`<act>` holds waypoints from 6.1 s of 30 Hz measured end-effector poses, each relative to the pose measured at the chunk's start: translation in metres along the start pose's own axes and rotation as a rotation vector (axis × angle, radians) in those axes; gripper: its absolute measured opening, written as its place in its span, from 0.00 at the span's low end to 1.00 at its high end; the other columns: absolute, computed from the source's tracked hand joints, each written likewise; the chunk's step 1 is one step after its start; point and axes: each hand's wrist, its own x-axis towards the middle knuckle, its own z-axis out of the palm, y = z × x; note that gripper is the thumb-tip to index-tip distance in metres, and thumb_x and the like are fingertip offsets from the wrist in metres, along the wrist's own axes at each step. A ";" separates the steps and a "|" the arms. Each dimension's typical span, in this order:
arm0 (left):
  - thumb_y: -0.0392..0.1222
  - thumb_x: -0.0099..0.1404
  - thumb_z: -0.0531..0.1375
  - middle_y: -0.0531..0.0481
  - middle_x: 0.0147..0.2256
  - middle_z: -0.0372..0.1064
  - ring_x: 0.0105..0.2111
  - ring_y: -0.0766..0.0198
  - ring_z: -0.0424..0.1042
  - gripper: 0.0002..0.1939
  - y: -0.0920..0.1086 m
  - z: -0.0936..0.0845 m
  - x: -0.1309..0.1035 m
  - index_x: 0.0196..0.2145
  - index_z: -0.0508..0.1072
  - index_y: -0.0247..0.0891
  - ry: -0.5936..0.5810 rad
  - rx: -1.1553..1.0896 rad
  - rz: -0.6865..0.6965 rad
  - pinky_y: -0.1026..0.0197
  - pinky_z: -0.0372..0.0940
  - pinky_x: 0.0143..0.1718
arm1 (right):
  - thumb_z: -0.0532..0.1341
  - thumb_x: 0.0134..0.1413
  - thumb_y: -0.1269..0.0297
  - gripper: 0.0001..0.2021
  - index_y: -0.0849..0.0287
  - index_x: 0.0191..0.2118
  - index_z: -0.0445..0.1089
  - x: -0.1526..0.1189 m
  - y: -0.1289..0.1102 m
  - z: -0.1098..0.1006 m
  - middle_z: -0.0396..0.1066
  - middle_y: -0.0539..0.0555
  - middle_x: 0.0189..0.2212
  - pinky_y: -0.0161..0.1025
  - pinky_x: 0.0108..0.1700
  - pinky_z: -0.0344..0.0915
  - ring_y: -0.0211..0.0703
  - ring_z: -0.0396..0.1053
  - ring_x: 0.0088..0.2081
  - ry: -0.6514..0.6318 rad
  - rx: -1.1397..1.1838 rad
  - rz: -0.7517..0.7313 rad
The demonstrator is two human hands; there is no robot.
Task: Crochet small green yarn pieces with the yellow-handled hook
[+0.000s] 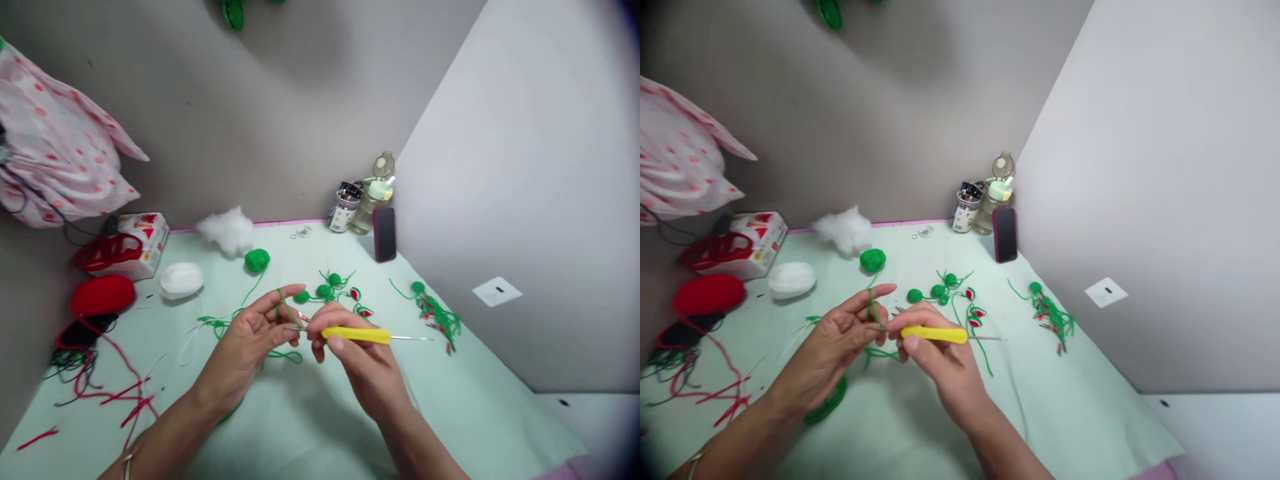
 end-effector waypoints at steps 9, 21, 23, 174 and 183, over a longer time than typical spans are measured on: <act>0.42 0.62 0.74 0.55 0.34 0.76 0.33 0.66 0.71 0.24 -0.005 0.002 0.004 0.56 0.81 0.48 0.116 0.049 -0.065 0.66 0.69 0.42 | 0.66 0.66 0.56 0.09 0.51 0.46 0.82 0.004 0.005 0.001 0.72 0.52 0.40 0.40 0.40 0.67 0.39 0.69 0.34 0.050 -0.054 0.004; 0.44 0.59 0.76 0.56 0.31 0.75 0.32 0.66 0.71 0.25 -0.004 0.001 0.004 0.55 0.82 0.48 0.140 0.044 -0.060 0.68 0.68 0.39 | 0.66 0.66 0.54 0.10 0.49 0.45 0.84 0.004 0.004 -0.001 0.73 0.53 0.40 0.40 0.38 0.67 0.41 0.69 0.35 0.028 -0.104 -0.013; 0.43 0.60 0.76 0.56 0.32 0.75 0.32 0.67 0.71 0.24 -0.003 0.001 0.005 0.55 0.82 0.48 0.143 0.042 -0.055 0.68 0.68 0.39 | 0.66 0.67 0.55 0.10 0.48 0.46 0.84 0.004 0.004 -0.002 0.73 0.54 0.41 0.40 0.38 0.67 0.41 0.69 0.35 0.022 -0.109 -0.027; 0.38 0.61 0.75 0.54 0.35 0.74 0.37 0.69 0.70 0.32 -0.005 0.022 -0.014 0.62 0.75 0.41 0.069 -0.307 -0.110 0.64 0.65 0.48 | 0.58 0.68 0.78 0.22 0.49 0.60 0.75 -0.015 0.003 0.015 0.73 0.55 0.46 0.41 0.45 0.75 0.43 0.74 0.46 0.140 -0.691 -0.522; 0.37 0.60 0.75 0.50 0.38 0.75 0.39 0.65 0.70 0.32 -0.003 0.019 -0.015 0.61 0.75 0.38 0.104 -0.326 -0.120 0.62 0.66 0.48 | 0.58 0.72 0.74 0.19 0.46 0.57 0.79 -0.013 0.008 0.010 0.80 0.54 0.50 0.43 0.48 0.79 0.45 0.76 0.52 0.114 -0.431 -0.428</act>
